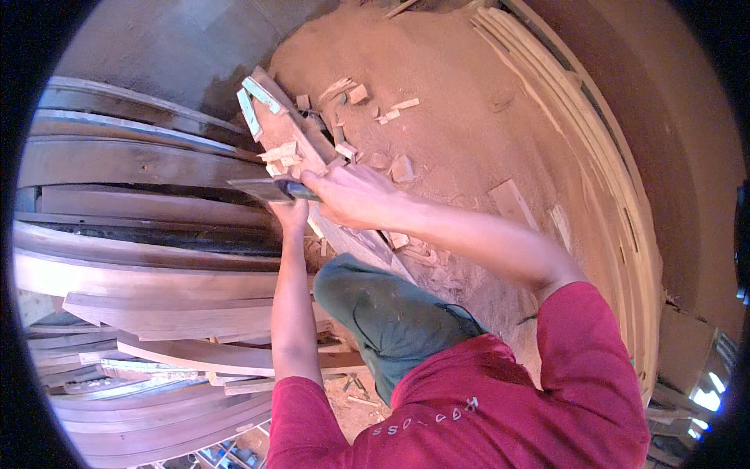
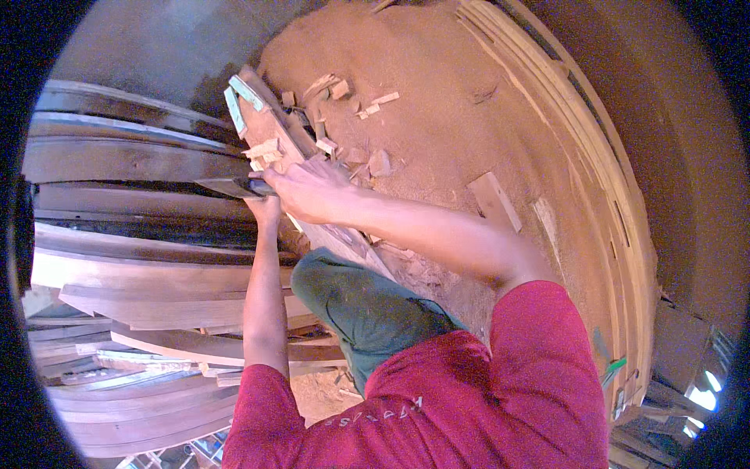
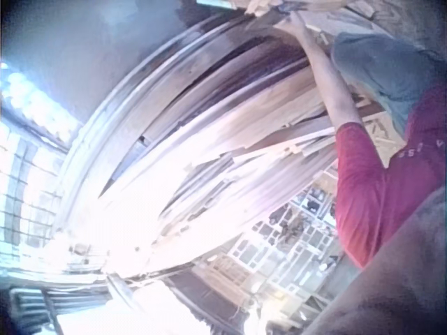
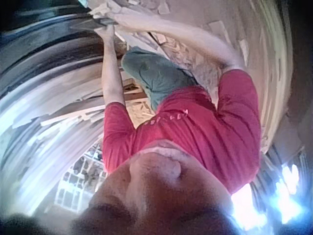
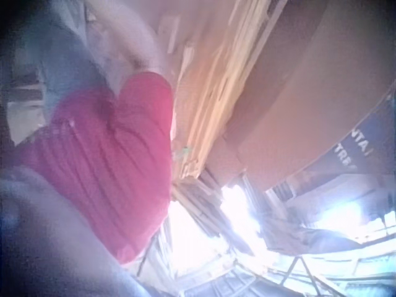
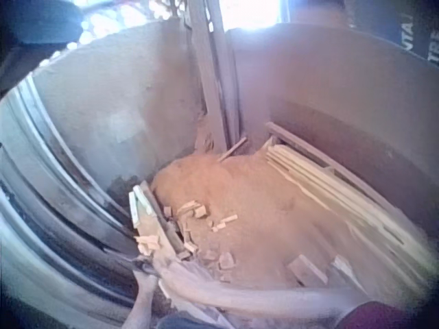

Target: The person sits on the floor and uses a chisel and mallet to carve a long wooden plank. They repeatedly strike the chisel to remove wood chips, occasionally adjusting the plank's position and clearing debris from the work area.

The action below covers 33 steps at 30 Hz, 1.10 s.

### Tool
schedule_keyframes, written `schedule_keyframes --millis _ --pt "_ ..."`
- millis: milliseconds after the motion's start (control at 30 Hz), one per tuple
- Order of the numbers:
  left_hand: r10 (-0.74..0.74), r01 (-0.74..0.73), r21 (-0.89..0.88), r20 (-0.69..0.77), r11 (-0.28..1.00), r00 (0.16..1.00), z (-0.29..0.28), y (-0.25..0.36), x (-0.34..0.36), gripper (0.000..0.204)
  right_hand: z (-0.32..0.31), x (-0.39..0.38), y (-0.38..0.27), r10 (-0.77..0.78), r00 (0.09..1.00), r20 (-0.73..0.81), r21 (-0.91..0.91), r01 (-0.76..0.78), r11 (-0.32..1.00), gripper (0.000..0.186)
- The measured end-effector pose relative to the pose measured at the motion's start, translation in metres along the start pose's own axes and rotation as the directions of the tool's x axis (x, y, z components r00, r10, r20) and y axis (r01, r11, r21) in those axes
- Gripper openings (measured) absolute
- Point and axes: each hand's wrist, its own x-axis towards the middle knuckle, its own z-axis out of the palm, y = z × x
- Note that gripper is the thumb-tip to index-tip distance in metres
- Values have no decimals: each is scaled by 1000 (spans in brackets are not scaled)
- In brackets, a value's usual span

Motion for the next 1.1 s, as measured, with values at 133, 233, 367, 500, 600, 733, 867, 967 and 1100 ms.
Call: schedule_keyframes --millis 133,233,367,500,600,733,867,967,1100 --pt "-24 28 -187 21 982 999 -12 -30 2 35 21 6 -10 -152 868 -472 290 316 903 35" --pt "49 -52 23 102 998 994 -11 -26 5 30 26 9 18 -12 996 -92 112 22 993 36" --pt "-101 105 14 -148 994 984 8 25 30 14 18 -12 32 196 980 33 241 -198 950 47" --pt "-308 311 -67 -437 948 845 10 6 82 8 55 -46 57 317 901 -295 469 -153 870 51" --pt "0 28 69 -377 997 926 25 -4 84 11 62 -85 72 555 824 -113 433 -462 774 57" --pt "-145 125 -135 -153 983 978 20 44 80 12 74 -111 89 623 782 22 450 -564 692 59" --pt "-118 118 -12 -132 993 984 8 36 70 13 60 -86 79 520 853 -31 490 -441 752 57" --pt "-68 73 54 -99 996 993 0 23 61 13 38 -60 67 419 908 6 527 -359 770 55" --pt "47 -41 46 -131 998 990 1 21 64 10 32 -37 59 274 959 -73 488 -205 848 54"
